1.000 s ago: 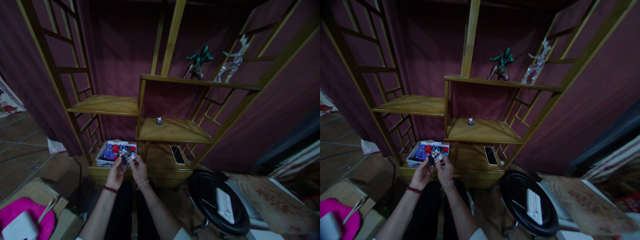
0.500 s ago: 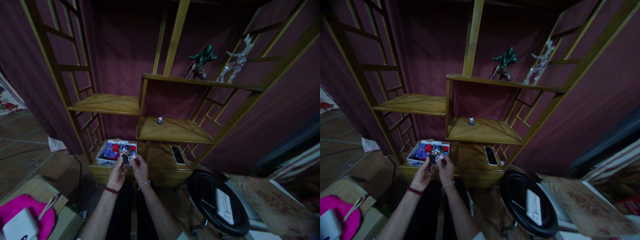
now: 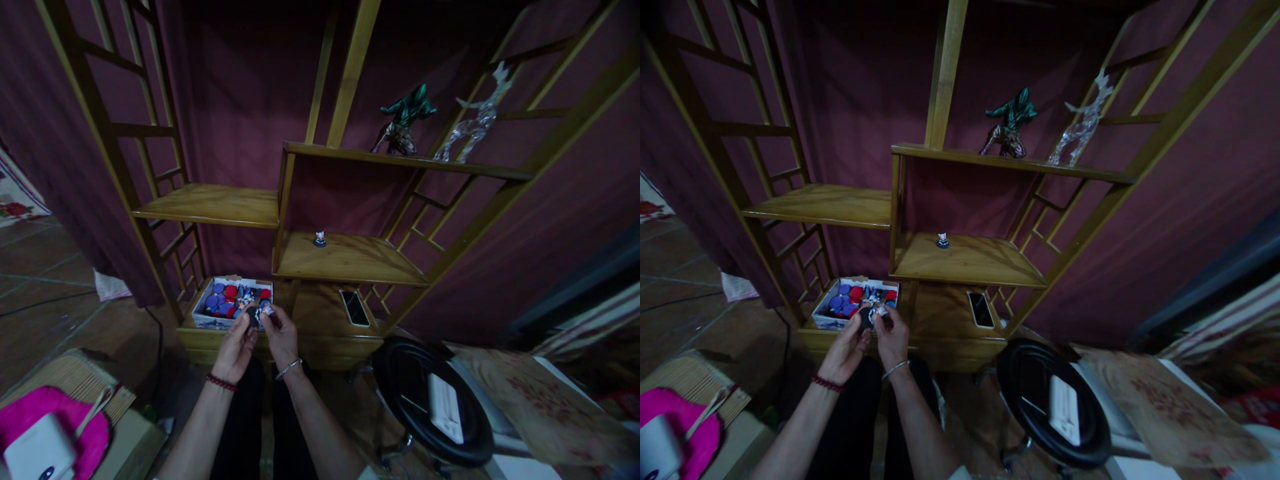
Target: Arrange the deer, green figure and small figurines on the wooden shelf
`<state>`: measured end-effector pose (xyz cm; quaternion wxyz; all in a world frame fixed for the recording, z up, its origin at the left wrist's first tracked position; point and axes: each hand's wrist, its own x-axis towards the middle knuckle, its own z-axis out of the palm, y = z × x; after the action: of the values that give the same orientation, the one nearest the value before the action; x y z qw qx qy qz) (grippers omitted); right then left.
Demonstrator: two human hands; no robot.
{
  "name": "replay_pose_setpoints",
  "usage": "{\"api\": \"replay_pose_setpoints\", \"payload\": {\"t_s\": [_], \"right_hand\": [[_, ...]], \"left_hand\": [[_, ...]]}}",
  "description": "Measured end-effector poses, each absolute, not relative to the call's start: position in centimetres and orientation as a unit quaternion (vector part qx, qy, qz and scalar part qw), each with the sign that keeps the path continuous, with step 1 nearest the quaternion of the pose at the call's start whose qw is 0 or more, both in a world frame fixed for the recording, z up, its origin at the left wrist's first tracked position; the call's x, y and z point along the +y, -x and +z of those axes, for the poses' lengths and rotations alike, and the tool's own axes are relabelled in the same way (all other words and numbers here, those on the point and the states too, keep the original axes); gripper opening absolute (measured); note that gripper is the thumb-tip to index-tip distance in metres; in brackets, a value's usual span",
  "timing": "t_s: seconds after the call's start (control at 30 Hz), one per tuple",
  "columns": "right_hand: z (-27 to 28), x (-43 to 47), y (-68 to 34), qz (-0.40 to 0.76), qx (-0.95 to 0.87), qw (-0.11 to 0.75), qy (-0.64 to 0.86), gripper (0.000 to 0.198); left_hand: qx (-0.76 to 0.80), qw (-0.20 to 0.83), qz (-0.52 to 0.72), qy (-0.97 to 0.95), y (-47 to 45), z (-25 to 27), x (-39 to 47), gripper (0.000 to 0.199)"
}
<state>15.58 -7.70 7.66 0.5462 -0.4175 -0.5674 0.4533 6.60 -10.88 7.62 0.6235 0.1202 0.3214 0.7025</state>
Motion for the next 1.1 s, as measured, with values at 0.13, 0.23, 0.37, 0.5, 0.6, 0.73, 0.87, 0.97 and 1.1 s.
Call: {"api": "replay_pose_setpoints", "payload": {"t_s": [0.13,0.23,0.37,0.5,0.6,0.73,0.87,0.97,1.1], "right_hand": [[8.0,-7.8,-15.6,0.461,-0.56,0.55,0.414,0.025],[8.2,-7.9,-15.6,0.469,-0.555,0.553,0.408,0.025],[8.3,-7.9,-15.7,0.477,-0.55,0.549,0.41,0.026],[8.4,-7.9,-15.8,0.468,-0.56,0.545,0.414,0.027],[8.5,-8.0,-16.0,0.461,-0.566,0.545,0.413,0.027],[8.8,-8.1,-16.2,0.457,-0.571,0.541,0.416,0.028],[8.9,-8.2,-16.4,0.452,-0.578,0.54,0.412,0.027],[8.7,-8.1,-16.6,0.446,-0.582,0.544,0.408,0.026],[8.5,-8.0,-16.7,0.434,-0.587,0.545,0.412,0.027]], "left_hand": [[0.316,0.62,0.707,-0.127,-6.6,7.8,-10.9,0.033],[0.297,0.623,0.711,-0.135,-6.7,8.1,-11.0,0.031],[0.259,0.643,0.708,-0.134,-6.6,8.3,-11.2,0.026],[0.24,0.65,0.709,-0.131,-6.5,8.2,-11.3,0.025],[0.243,0.648,0.708,-0.142,-6.5,8.1,-11.4,0.028],[0.264,0.641,0.705,-0.151,-6.6,8.2,-11.5,0.03],[0.282,0.632,0.705,-0.156,-6.8,8.4,-11.4,0.029],[0.293,0.63,0.702,-0.156,-6.9,8.6,-11.5,0.028],[0.299,0.629,0.701,-0.155,-7.0,8.8,-11.5,0.028]]}}
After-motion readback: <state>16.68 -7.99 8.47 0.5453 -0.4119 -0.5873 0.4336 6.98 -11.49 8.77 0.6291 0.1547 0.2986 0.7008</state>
